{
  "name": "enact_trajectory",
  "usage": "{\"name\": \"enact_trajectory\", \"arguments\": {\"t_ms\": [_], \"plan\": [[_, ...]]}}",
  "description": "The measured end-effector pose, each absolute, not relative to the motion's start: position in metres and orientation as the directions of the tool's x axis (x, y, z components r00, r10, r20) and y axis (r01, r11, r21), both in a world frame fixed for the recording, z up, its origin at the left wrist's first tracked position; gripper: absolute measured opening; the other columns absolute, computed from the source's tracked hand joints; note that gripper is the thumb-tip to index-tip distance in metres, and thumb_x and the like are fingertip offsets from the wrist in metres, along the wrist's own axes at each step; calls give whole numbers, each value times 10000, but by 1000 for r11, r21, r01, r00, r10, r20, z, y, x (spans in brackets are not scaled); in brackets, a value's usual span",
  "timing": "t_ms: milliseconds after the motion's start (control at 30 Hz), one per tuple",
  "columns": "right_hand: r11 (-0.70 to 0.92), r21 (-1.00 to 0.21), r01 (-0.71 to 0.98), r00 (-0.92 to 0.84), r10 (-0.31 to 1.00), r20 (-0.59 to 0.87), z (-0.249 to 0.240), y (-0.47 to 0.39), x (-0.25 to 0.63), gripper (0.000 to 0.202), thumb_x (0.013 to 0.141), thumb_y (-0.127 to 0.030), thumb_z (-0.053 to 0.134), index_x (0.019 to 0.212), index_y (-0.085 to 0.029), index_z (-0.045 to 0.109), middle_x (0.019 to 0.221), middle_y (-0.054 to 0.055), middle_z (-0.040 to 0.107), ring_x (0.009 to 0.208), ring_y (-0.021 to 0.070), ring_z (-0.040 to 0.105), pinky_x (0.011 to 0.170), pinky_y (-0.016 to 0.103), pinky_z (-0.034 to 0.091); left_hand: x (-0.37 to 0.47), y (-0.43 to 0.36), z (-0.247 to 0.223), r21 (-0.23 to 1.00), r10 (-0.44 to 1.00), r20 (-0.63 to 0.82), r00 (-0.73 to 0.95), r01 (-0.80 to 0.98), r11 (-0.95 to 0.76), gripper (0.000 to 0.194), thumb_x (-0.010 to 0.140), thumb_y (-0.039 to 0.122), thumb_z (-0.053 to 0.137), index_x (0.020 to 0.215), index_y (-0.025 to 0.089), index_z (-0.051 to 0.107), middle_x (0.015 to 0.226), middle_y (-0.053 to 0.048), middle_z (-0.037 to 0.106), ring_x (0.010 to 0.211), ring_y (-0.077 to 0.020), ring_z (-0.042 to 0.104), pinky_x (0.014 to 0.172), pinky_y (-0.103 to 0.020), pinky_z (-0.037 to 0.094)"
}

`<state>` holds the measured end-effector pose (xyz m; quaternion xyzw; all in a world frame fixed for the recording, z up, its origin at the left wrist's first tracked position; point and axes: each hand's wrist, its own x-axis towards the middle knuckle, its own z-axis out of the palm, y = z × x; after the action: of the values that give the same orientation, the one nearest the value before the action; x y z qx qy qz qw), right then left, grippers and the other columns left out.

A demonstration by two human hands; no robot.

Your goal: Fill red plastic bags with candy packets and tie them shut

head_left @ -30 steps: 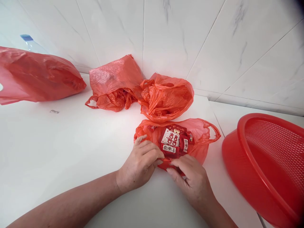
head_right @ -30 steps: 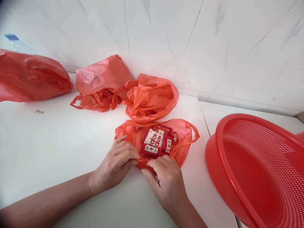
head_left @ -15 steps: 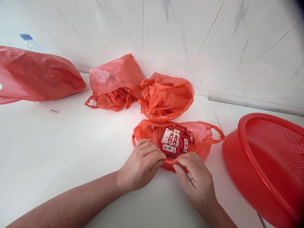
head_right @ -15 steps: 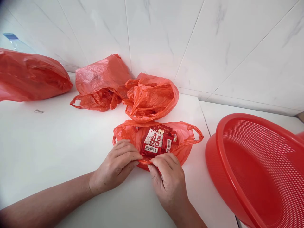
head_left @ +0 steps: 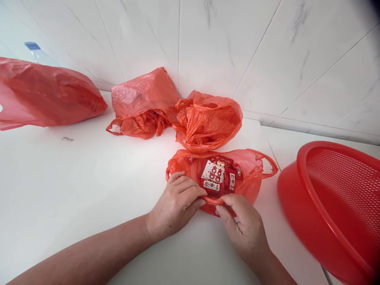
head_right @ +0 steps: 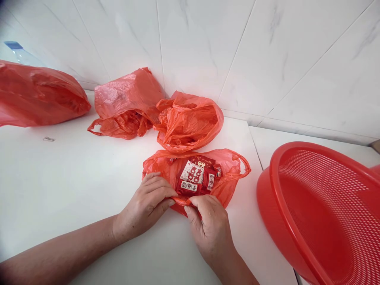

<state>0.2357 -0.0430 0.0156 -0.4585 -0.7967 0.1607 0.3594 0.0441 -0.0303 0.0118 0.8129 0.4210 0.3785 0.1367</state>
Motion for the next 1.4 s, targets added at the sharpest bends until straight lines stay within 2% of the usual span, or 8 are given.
{"name": "enact_trajectory", "arguments": {"t_ms": [400,633,800,967,1133,1400], "plan": [[442,-652,616,-276,896,347,12,-43,236,163,888,-246,462,749,-210,539,616,-15,577,573,127,550,525,221,429,43,-32,13,580,832,403,381,597,-554,160,887,157,467,761,177,563,695,9,599,703,-134,533,955,-409,319],[453,-629,632,-283,890,356,13,-43,237,196,885,-240,456,696,-211,500,570,-30,509,530,113,494,506,215,397,43,-33,16,574,831,382,403,601,-556,211,901,179,437,719,178,543,672,10,578,692,-136,521,962,-415,309],[423,-652,629,-277,906,320,11,-42,238,206,891,-251,453,693,-209,490,581,-30,507,540,112,492,524,220,393,43,-32,14,586,838,361,409,599,-546,196,901,186,445,742,179,559,679,11,587,693,-137,529,977,-421,297],[463,-626,627,-312,886,342,13,-43,236,185,891,-218,454,711,-201,495,600,-25,515,560,113,495,545,224,390,44,-33,14,576,809,419,413,568,-588,204,873,365,535,863,172,600,794,-29,639,755,-170,557,966,-449,313],[521,-602,605,-379,853,358,14,-42,234,155,883,-195,469,747,-189,544,626,-8,542,574,119,494,551,235,396,45,-34,16,550,788,440,432,564,-616,147,893,251,498,783,185,570,707,-3,628,711,-152,557,985,-435,310],[522,-614,592,-405,851,334,12,-42,239,197,887,-277,493,712,-190,520,578,-19,494,551,122,454,516,232,363,44,-33,12,544,782,489,386,565,-620,280,933,349,429,739,177,535,655,9,582,658,-135,523,969,-426,314]]}}
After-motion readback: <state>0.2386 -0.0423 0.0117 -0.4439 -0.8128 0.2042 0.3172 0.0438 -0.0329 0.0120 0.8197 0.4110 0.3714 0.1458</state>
